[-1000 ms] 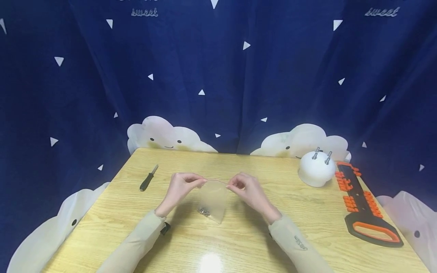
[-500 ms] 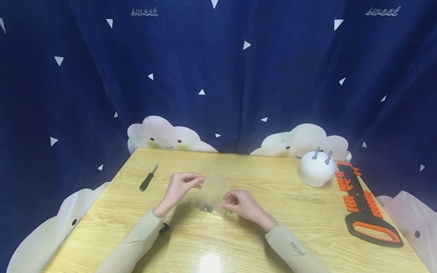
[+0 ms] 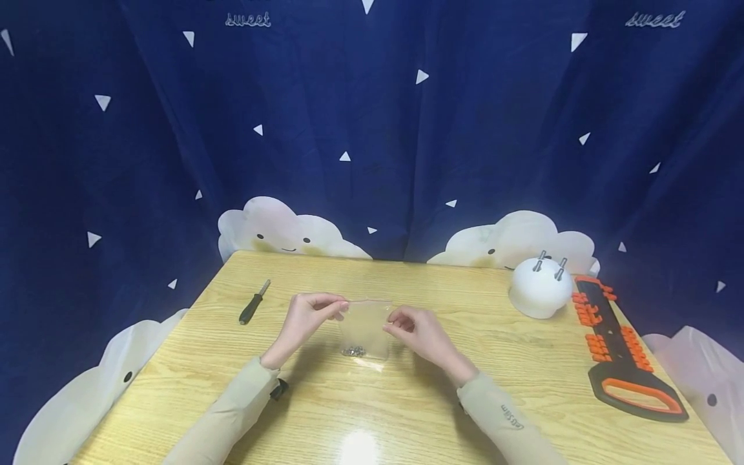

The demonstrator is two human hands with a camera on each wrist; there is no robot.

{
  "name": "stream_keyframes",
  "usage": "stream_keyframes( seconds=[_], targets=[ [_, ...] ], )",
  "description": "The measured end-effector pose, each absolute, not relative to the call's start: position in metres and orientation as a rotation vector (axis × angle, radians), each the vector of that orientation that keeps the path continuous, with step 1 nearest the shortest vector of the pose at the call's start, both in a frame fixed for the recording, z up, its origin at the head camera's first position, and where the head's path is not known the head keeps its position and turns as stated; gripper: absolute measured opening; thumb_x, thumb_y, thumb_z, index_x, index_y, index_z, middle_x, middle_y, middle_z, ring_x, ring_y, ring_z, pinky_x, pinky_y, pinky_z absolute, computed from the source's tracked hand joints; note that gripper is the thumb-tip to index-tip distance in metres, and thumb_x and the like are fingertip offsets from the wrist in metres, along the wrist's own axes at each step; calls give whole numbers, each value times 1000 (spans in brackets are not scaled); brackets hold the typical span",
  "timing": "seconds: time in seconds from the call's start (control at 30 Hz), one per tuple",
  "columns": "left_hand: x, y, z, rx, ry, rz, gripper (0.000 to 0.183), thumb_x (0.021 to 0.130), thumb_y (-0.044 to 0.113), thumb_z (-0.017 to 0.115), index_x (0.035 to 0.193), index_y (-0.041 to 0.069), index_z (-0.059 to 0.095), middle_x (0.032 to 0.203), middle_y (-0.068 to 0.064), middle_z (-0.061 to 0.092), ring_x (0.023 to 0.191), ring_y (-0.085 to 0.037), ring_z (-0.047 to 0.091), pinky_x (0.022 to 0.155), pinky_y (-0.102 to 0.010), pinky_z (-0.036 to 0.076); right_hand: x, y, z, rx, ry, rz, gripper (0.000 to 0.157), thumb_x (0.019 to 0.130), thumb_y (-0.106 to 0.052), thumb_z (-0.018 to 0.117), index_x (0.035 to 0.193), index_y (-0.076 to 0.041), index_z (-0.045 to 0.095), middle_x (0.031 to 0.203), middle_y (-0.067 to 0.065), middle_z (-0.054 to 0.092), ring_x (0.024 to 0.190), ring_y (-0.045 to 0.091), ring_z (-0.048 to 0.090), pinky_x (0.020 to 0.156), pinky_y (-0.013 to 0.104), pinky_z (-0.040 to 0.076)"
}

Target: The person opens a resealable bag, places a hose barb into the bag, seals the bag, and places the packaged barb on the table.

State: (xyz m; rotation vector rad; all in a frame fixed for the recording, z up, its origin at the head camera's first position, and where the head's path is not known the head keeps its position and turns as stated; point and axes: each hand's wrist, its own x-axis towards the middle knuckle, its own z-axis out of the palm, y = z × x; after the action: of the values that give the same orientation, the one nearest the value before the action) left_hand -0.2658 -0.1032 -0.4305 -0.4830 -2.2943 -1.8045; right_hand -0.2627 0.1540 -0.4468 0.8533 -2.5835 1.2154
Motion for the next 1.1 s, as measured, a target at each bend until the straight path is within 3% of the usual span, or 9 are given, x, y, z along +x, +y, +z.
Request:
stream_keyframes(
  seconds=[0.2,0.5,0.6,0.73,0.83,1.1],
  targets=[
    [-264,-103,-430,-495,-2257,-1823,17,86,10,75,96,-4,76,89,-23,75,71,-37,74,69,-37,63,-266,155,-446,885,-2550,1179,7,87,-14,75,90,-9,72,78,0,72,69,-3,61,62,19,56],
    [-260,-104,-426,-406,-2311,-1864,14,87,13,75,96,3,78,87,-18,77,59,-13,72,65,-45,62,-261,157,-454,948,-2629,1200,5,91,-13,70,86,-12,71,81,0,73,73,-2,61,66,19,56],
    [-258,-104,-425,-356,-2336,-1872,14,87,14,76,96,4,78,88,-17,77,54,-12,70,61,-44,62,-257,159,-453,984,-2689,1298,6,94,-13,66,89,-10,68,83,5,74,75,7,67,68,23,59],
    [-257,-103,-425,-323,-2375,-1876,16,88,16,75,97,3,78,92,-17,77,52,-15,70,58,-44,62,-251,162,-451,1036,-2795,1551,12,99,-13,59,94,-2,62,85,15,72,76,23,72,70,38,62],
    [-260,-103,-426,-305,-2417,-1906,18,88,16,74,99,2,77,97,-18,77,52,-16,70,62,-46,61,-248,164,-450,1033,-2842,1706,16,100,-12,56,98,3,59,86,20,70,75,25,73,70,45,62],
    [-281,-100,-432,-356,-2542,-1916,20,92,10,68,104,-5,73,98,-22,74,63,-13,70,75,-45,63,-254,166,-455,913,-2861,1655,16,98,-11,58,97,5,60,85,22,69,76,26,72,72,41,63]
  ],
)
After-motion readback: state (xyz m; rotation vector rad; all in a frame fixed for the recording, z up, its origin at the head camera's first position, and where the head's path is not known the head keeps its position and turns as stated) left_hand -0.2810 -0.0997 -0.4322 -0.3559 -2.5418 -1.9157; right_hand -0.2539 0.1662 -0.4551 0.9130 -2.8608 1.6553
